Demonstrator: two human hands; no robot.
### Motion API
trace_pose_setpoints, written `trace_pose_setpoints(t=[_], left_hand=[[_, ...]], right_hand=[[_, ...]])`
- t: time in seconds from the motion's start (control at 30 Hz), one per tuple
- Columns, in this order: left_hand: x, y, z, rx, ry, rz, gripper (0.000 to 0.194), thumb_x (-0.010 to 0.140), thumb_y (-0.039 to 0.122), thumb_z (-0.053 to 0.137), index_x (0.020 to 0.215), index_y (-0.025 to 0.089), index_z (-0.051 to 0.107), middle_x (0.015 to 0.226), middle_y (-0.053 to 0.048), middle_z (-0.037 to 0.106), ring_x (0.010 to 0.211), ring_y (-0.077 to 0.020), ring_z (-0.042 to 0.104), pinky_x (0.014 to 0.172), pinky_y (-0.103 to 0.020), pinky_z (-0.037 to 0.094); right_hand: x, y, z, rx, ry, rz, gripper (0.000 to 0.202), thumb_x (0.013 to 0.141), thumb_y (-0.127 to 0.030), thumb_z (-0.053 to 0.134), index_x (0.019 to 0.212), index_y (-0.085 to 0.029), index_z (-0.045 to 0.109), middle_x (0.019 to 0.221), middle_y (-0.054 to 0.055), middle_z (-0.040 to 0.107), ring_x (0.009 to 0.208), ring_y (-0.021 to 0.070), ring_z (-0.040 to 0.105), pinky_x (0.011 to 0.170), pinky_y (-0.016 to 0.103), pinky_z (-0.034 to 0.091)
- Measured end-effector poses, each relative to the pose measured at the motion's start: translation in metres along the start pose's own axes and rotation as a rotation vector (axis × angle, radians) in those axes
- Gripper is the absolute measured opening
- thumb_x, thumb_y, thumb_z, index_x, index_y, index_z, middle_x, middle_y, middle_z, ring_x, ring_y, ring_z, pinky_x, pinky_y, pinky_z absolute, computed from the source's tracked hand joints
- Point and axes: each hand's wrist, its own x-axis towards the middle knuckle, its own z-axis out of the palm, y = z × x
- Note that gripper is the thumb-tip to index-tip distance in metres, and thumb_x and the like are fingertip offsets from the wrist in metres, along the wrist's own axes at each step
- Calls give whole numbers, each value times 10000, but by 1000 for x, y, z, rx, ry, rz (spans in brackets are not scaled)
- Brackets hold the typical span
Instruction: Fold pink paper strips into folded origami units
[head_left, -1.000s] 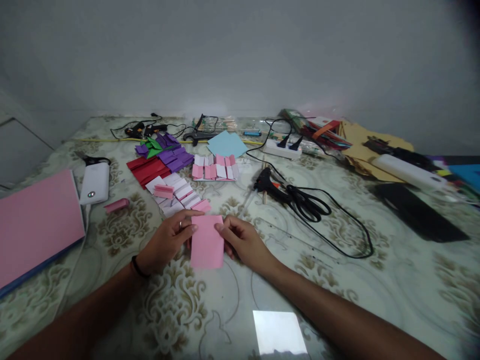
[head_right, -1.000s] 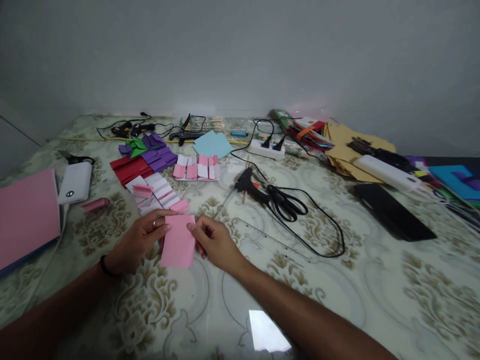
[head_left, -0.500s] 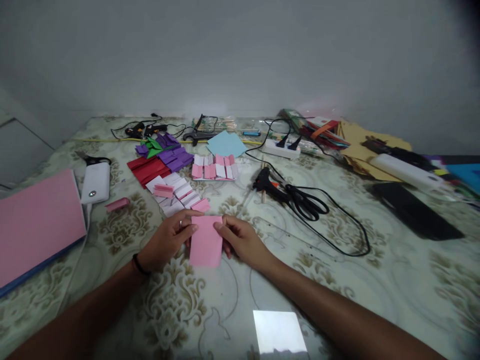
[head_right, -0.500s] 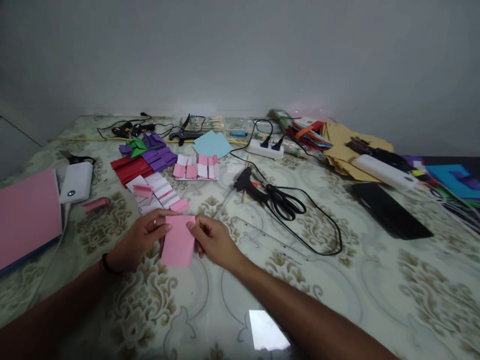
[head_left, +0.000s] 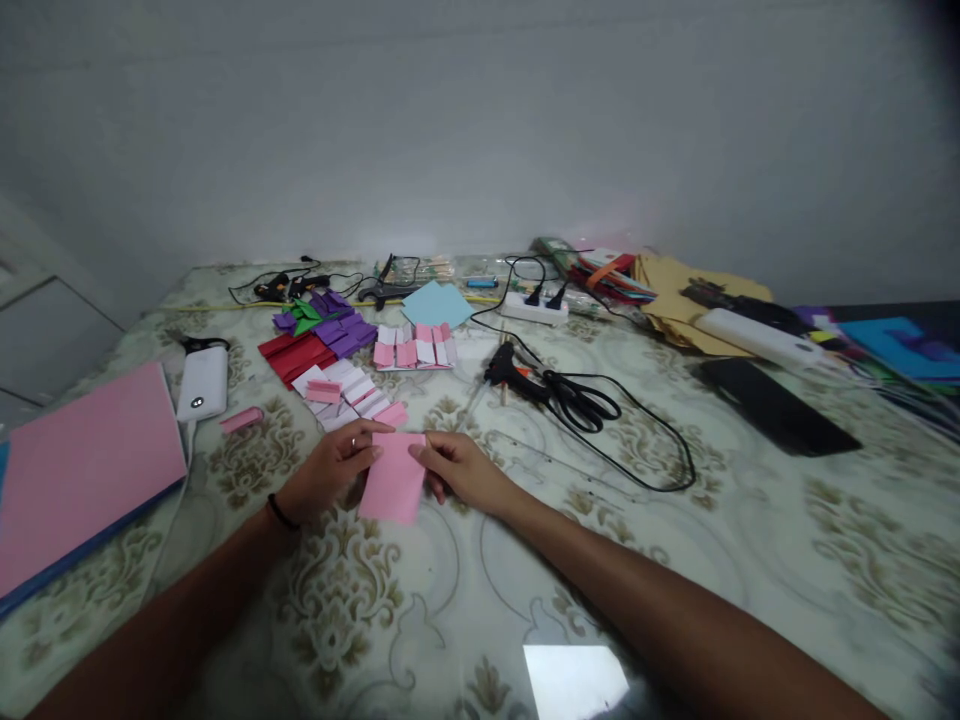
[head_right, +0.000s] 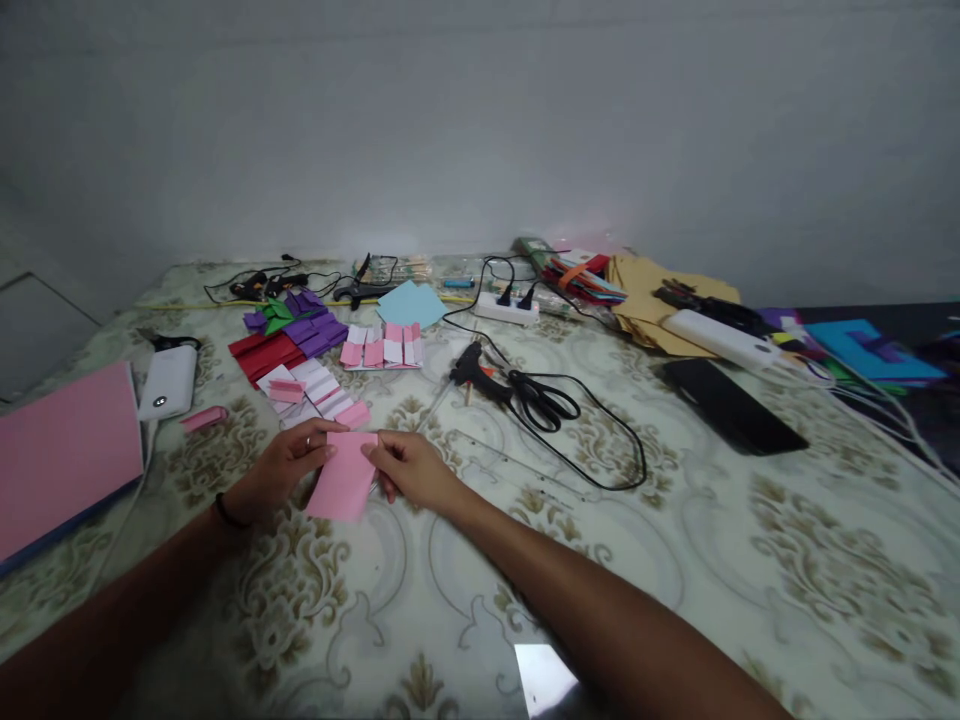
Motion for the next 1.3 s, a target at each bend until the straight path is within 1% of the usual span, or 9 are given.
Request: trace_pose_setpoints(t=[0.17, 0.3, 0.53, 0.63, 0.73, 0.93, 1.1, 1.23, 1.3], left_hand=[[-1, 1, 1, 9, 36, 5, 438, 895, 399, 654, 1244, 135, 644, 781, -9, 643, 742, -138, 563, 687, -234, 438], [-1, 3, 2, 10, 40, -21, 463, 900, 421, 645, 1260, 130, 628, 705, 11, 587, 700, -141, 539, 636, -228, 418], [-4, 6, 6, 114, 64, 6, 401, 920, 401, 613, 1235, 154, 644, 660, 55, 481, 636, -111, 442, 605, -212, 360], [-5, 8, 7, 115, 69, 9, 409, 919, 409, 608, 1232, 150, 656, 689, 37, 522, 654, -121, 464, 613, -223, 374], [-6, 11, 9, 115, 77, 14, 408, 905, 419, 616, 1196, 142, 687, 753, 0, 595, 714, -144, 522, 652, -239, 414], [-5, 15, 11, 185, 105, 11, 398, 907, 399, 604, 1205, 152, 696, 677, 28, 558, 632, -125, 483, 602, -229, 383], [-5, 13, 11, 173, 102, 6, 385, 921, 377, 600, 1210, 141, 693, 730, 1, 607, 709, -150, 546, 661, -238, 425], [-4, 9, 9, 165, 118, 19, 376, 925, 389, 601, 1205, 159, 700, 869, -30, 671, 797, -168, 584, 717, -246, 449], [-4, 7, 8, 168, 121, 17, 390, 931, 395, 595, 1226, 159, 692, 864, -26, 670, 778, -162, 575, 704, -242, 441]], right_hand=[[1, 2, 1, 21, 7, -18, 499, 945, -633, 518, 739, -180, 545, 497, -69, 492, 399, 69, 464, 431, 170, 355], [2, 2, 1, 39, 17, -13, 514, 940, -629, 526, 697, -176, 544, 485, -62, 496, 394, 75, 481, 421, 172, 360], [0, -3, 3, 19, 55, 9, 516, 961, -624, 491, 692, -186, 533, 478, -65, 491, 377, 82, 485, 405, 180, 367], [0, -1, 3, 16, 58, 11, 521, 955, -638, 492, 693, -189, 528, 484, -62, 501, 378, 87, 491, 406, 187, 386], [0, -1, 4, 3, 58, 12, 530, 956, -640, 487, 680, -189, 515, 473, -64, 500, 366, 81, 477, 407, 185, 367], [-1, -1, 6, -4, 91, 11, 499, 989, -602, 450, 716, -192, 525, 471, -63, 524, 373, 87, 499, 424, 190, 367], [-2, -1, 8, -46, 133, 14, 482, 998, -574, 451, 707, -196, 513, 477, -60, 537, 377, 88, 512, 423, 188, 378], [-2, -2, 8, -74, 122, 22, 477, 999, -580, 445, 741, -192, 547, 477, -63, 528, 373, 90, 508, 417, 186, 375], [-2, -2, 8, -80, 110, 27, 474, 998, -583, 445, 764, -189, 566, 472, -64, 522, 370, 91, 501, 414, 185, 369]])
